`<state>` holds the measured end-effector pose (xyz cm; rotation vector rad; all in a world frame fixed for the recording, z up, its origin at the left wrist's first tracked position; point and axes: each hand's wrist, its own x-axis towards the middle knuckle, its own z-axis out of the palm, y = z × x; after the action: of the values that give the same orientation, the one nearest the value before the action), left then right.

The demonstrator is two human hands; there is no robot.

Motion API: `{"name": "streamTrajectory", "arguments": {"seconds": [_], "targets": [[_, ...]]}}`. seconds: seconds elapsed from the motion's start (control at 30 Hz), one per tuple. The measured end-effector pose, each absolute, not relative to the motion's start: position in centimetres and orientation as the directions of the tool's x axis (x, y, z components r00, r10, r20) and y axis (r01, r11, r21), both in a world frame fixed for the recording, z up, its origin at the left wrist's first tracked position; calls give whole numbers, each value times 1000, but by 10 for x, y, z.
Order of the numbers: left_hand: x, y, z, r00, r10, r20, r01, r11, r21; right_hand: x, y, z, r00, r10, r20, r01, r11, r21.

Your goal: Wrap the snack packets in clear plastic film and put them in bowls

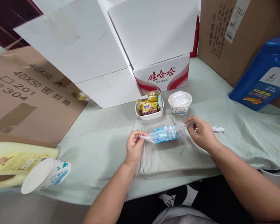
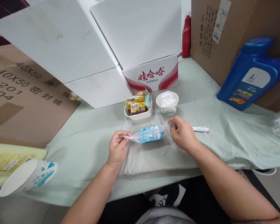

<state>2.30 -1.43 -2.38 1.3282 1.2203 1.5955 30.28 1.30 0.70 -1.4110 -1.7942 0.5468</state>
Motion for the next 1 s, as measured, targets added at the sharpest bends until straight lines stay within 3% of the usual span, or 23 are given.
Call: {"name": "streamTrajectory", "arguments": {"seconds": [0.1, 0.23, 0.3, 0.37, 0.43, 0.5, 0.57, 0.67, 0.77, 0.83, 0.93, 1.0], "targets": [[14, -10, -24, -277, 872, 403, 154, -374, 915, 308, 14, 10, -72, 942, 329, 736, 273, -619], [4, -10, -18, -395, 717, 575, 290, -496, 818, 311, 12, 16, -22, 824, 566, 769, 375, -517], [5, -15, -15, -315, 705, 636, 410, -504, 761, 308, 10, 17, -59, 754, 654, 726, 482, -490], [10, -20, -12, -89, 776, 625, 557, -481, 677, 304, 8, 16, -187, 718, 670, 671, 592, -447], [18, -24, -10, 179, 812, 556, 665, -516, 539, 300, 6, 14, -364, 707, 606, 638, 664, -390], [24, -27, -7, 374, 757, 535, 697, -610, 376, 297, 4, 13, -532, 700, 476, 628, 703, -333], [26, -30, 0, 488, 671, 558, 679, -693, 240, 296, -1, 16, -676, 663, 323, 593, 749, -297], [23, -41, 18, 594, 618, 515, 653, -744, 140, 295, -14, 26, -813, 566, 135, 505, 801, -322], [23, -60, 37, 689, 627, 362, 618, -770, 159, 291, -28, 33, -857, 515, -14, 481, 790, -379], [27, -74, 44, 769, 605, 208, 548, -791, 273, 287, -33, 32, -847, 525, -86, 516, 770, -374], [34, -86, 39, 787, 617, 16, 566, -731, 381, 284, -35, 23, -782, 616, -95, 616, 742, -263], [36, -85, 29, 696, 717, 34, 666, -663, 343, 285, -33, 17, -713, 699, -54, 697, 699, -162]]}}
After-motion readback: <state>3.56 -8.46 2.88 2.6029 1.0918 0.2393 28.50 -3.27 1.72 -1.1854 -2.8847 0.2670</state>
